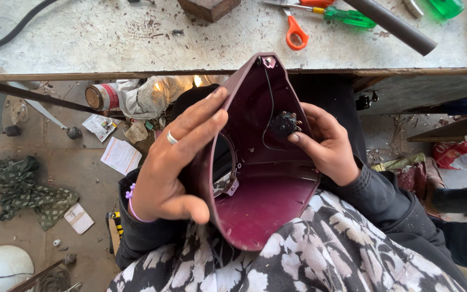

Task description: The person holds a maroon plastic housing and uses a screwdriver to pry and adjust internal components. They repeatedly rotate the housing, scrape edges, and probe the interior while seated at a cluttered workbench.

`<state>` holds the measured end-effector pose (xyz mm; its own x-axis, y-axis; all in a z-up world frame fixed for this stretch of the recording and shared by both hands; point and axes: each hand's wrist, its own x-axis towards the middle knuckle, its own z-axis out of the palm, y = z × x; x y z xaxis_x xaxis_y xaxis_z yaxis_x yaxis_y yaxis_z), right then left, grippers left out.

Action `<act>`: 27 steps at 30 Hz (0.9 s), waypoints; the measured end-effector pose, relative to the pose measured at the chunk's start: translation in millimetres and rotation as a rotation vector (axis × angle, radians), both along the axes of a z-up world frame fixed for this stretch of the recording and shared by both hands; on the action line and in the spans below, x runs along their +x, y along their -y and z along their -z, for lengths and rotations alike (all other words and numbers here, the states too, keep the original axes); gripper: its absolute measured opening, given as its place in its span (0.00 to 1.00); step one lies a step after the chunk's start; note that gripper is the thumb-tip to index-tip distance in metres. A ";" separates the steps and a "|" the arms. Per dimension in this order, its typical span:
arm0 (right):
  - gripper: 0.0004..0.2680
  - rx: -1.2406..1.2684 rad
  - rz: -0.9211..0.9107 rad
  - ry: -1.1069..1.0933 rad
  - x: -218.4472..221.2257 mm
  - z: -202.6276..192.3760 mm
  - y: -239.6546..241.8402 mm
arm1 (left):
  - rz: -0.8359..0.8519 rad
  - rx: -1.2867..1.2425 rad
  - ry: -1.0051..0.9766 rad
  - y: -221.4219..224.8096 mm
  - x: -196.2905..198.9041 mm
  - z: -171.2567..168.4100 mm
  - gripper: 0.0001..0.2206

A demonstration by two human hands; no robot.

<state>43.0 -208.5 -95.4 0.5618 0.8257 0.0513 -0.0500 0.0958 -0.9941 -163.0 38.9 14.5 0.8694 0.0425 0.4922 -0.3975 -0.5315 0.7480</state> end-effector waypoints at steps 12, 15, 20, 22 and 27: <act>0.20 -0.045 -0.050 -0.359 0.0 39.3 -18.5 | 0.015 0.022 -0.107 -7.0 11.8 13.1 0.43; 0.20 -0.047 -0.053 -0.375 2.4 37.5 -19.0 | -0.001 0.014 -0.114 -4.4 14.2 14.2 0.44; 0.21 -0.046 -0.065 -0.408 3.1 36.4 -19.9 | -0.025 0.026 -0.127 0.2 15.0 14.8 0.45; 0.20 -0.048 -0.071 -0.407 3.2 37.0 -20.2 | -0.026 0.032 -0.130 1.3 15.3 14.1 0.45; 0.20 -0.035 -0.101 -0.394 6.3 40.1 -20.3 | -0.031 0.053 -0.130 4.8 17.0 11.8 0.45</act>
